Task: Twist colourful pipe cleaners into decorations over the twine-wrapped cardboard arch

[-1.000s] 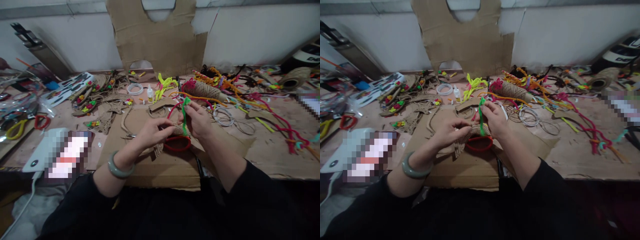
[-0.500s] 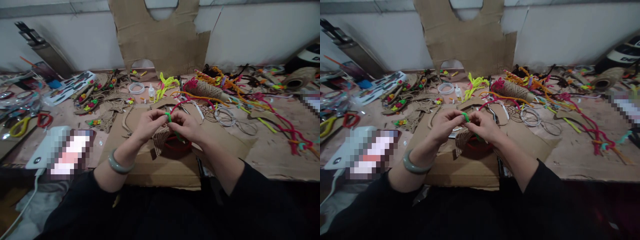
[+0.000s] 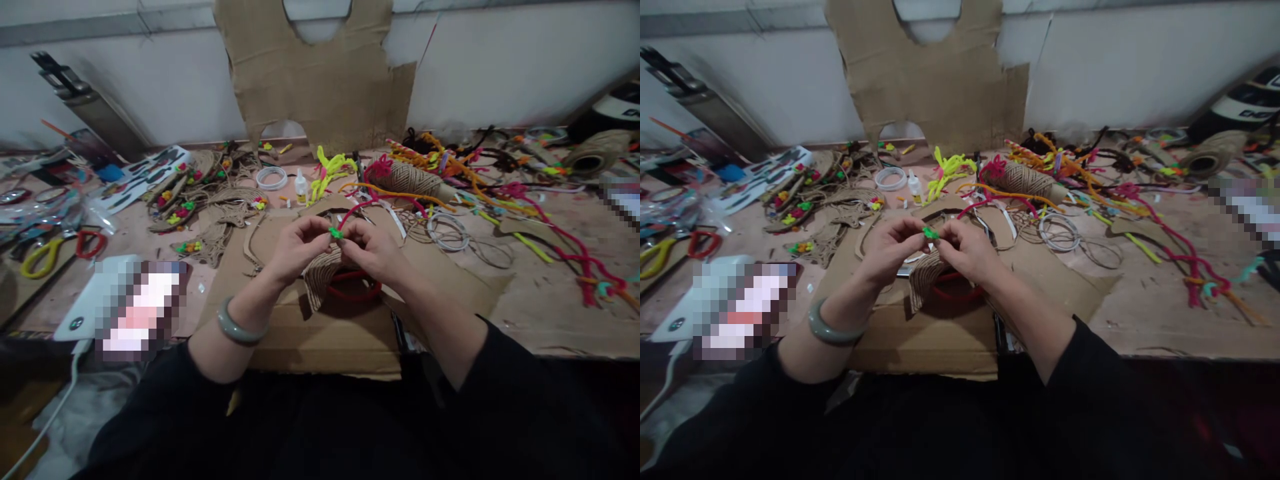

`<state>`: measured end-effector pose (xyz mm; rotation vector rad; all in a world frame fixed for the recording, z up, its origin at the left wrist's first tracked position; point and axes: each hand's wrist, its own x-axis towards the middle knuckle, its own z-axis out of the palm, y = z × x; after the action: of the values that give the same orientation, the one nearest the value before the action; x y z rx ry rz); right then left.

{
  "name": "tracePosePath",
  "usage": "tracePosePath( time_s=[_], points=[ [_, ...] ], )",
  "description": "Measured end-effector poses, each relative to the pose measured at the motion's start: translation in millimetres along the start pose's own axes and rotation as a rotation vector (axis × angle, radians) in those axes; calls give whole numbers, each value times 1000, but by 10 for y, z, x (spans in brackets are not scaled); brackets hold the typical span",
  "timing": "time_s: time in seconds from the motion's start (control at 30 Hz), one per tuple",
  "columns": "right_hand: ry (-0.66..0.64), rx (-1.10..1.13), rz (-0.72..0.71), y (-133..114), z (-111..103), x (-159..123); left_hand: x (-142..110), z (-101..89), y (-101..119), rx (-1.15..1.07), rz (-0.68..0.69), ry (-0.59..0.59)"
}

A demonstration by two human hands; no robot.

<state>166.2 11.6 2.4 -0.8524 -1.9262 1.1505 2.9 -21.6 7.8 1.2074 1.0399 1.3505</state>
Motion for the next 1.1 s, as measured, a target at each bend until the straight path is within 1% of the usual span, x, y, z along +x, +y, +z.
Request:
tracePosePath(
  time_s=[0.13,0.2,0.37,0.5,0.63,0.73,0.83,1.0,1.1],
  points=[
    [-32,9,-28,19,-1,-6,6,-10,-6,50,17,3],
    [-47,-8,-56,29,-3,-4,8,-8,-11,74,5,6],
    [20,-119,-109,31,-15,7,9,31,-27,76,-55,15],
    [87,-156,-133,19,5,-11,4,66,-28,36,-48,40],
    [172,-191,-167,30,49,-46,-6,86,-9,-29,-91,37],
    [206,-209,-182,38,63,-55,-7,91,0,-56,-116,37],
    [170,-152,-137,39,52,-38,5,74,-1,-56,-130,63],
    [6,10,-65,55,11,16,38,14,-7,-128,-104,159],
    [-36,74,2,60,-2,28,42,9,-11,-113,-111,153]
  ],
)
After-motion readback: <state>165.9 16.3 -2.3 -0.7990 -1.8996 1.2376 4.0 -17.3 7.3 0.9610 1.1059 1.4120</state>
